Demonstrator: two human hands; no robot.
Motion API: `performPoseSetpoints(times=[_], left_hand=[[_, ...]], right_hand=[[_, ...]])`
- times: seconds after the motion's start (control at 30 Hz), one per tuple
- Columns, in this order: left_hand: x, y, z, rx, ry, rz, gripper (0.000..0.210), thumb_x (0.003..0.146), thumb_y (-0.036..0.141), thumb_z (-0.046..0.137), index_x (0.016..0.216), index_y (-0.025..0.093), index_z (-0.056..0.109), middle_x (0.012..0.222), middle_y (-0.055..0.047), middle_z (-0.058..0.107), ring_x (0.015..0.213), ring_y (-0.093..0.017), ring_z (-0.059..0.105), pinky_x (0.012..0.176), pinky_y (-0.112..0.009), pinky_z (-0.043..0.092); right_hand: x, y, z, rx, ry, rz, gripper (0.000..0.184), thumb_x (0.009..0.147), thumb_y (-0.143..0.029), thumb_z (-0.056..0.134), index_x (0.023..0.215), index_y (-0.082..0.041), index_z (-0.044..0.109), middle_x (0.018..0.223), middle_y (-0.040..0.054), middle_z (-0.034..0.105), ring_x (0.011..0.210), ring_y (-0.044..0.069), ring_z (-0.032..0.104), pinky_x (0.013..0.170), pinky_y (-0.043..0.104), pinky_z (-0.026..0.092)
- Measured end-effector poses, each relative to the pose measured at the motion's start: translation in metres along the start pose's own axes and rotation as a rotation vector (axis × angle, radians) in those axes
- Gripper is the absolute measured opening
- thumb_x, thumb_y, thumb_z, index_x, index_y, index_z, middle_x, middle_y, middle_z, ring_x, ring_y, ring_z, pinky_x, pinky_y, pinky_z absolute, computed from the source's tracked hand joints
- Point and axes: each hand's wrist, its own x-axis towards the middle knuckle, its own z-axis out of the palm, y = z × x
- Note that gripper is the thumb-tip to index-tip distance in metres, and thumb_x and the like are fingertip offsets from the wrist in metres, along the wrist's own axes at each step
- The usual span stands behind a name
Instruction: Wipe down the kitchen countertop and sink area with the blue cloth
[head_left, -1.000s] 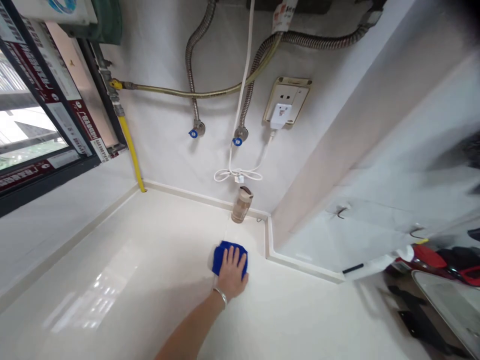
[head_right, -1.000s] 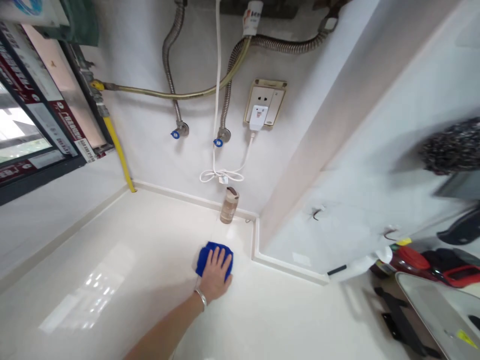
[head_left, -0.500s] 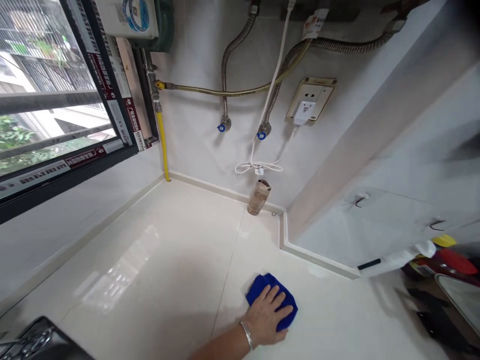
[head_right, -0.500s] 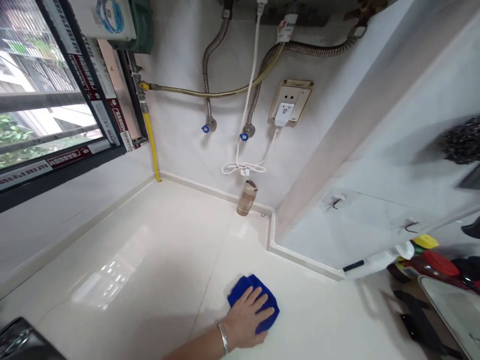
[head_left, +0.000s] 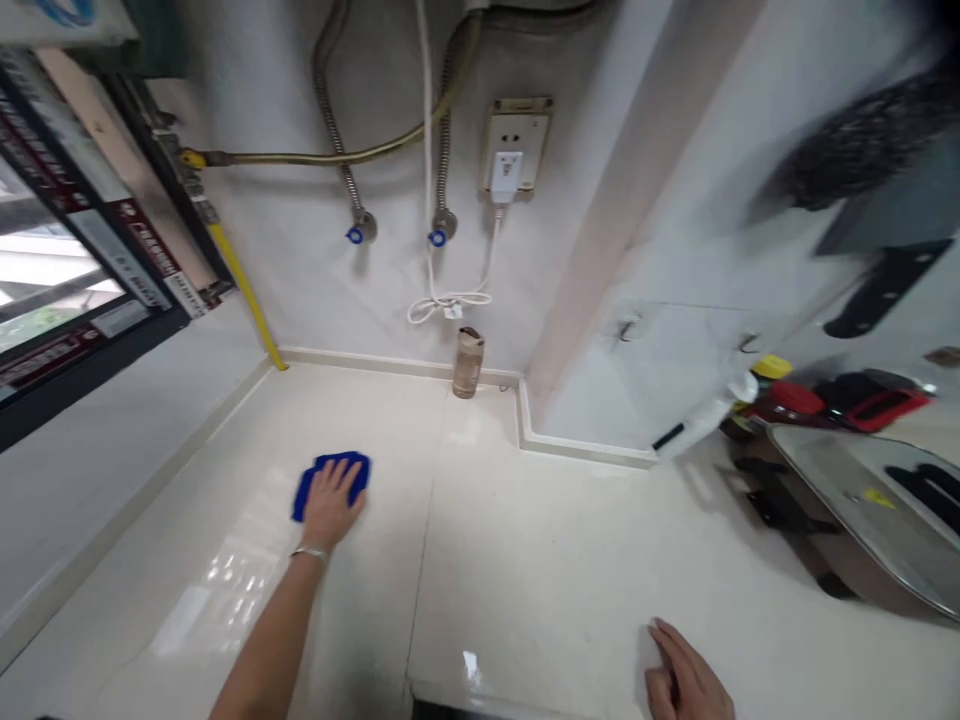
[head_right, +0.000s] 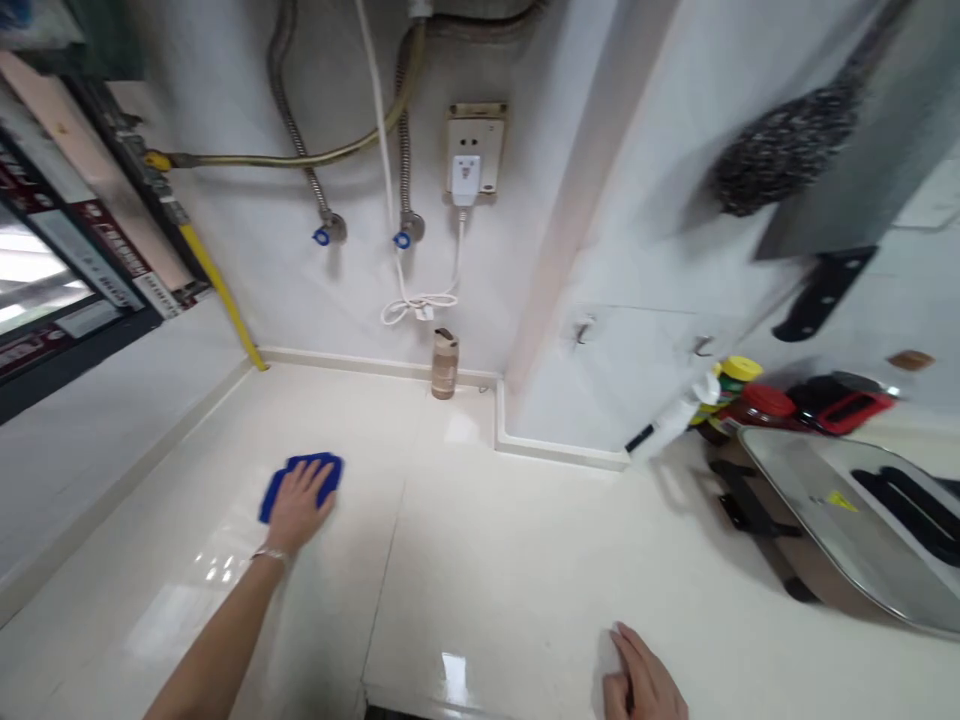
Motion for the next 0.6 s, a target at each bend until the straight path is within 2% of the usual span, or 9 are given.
performPoseSetpoints(times=[0.07,0.17,0.23,0.27,0.37,0.6], left_hand=[[-0.012,-0.042,-0.012,0.114,-0.026,-0.174,0.061,0.094,0.043,0.038,0.148,0.017,0.045,0.156,-0.013,0.044,0.150,-0.034,0.026,0.123,-0.054,0.020],[-0.033,-0.096,-0.028,0.188,-0.113,-0.371,0.067,0.095,0.050,0.028,0.152,0.017,0.038,0.162,-0.010,0.035,0.152,-0.032,0.020,0.123,-0.051,0.018],[-0.048,-0.116,-0.039,0.197,-0.159,-0.514,0.070,0.094,0.058,0.022,0.154,0.022,0.034,0.164,-0.004,0.032,0.153,-0.032,0.018,0.123,-0.051,0.020],[-0.055,-0.120,-0.043,0.190,-0.170,-0.557,0.074,0.093,0.060,0.020,0.154,0.020,0.033,0.165,-0.007,0.030,0.153,-0.033,0.018,0.123,-0.051,0.019],[-0.073,-0.112,-0.047,0.180,-0.131,-0.635,0.083,0.091,0.065,0.017,0.153,0.014,0.034,0.164,-0.014,0.028,0.153,-0.036,0.016,0.124,-0.053,0.014],[-0.103,-0.042,-0.025,0.245,-0.052,-0.644,0.083,0.090,0.064,0.014,0.154,0.014,0.034,0.162,-0.015,0.033,0.153,-0.036,0.018,0.124,-0.055,0.015]], right_hand=[[0.001,-0.007,-0.001,-0.004,-0.007,0.007,0.048,0.089,-0.033,0.047,0.136,-0.023,0.053,0.135,0.0131,0.061,0.116,0.034,0.063,0.096,0.055,0.055],[0.004,-0.016,-0.004,-0.006,0.036,0.023,0.046,0.091,-0.030,0.046,0.136,-0.023,0.052,0.136,0.0118,0.061,0.120,0.031,0.060,0.102,0.054,0.052],[0.005,-0.021,-0.006,-0.009,0.066,0.039,0.045,0.092,-0.029,0.046,0.136,-0.023,0.052,0.136,0.0110,0.061,0.122,0.030,0.059,0.104,0.055,0.050],[0.006,-0.023,-0.007,-0.010,0.075,0.045,0.045,0.092,-0.028,0.046,0.137,-0.024,0.052,0.136,0.0106,0.061,0.123,0.030,0.059,0.105,0.055,0.050],[0.006,-0.026,-0.008,-0.016,0.083,0.046,0.047,0.092,-0.025,0.047,0.138,-0.024,0.051,0.137,0.0094,0.060,0.125,0.029,0.057,0.107,0.055,0.049],[0.009,-0.030,-0.011,-0.039,0.074,0.069,0.050,0.090,-0.022,0.047,0.140,-0.025,0.050,0.140,0.0081,0.059,0.128,0.028,0.055,0.110,0.054,0.046]])
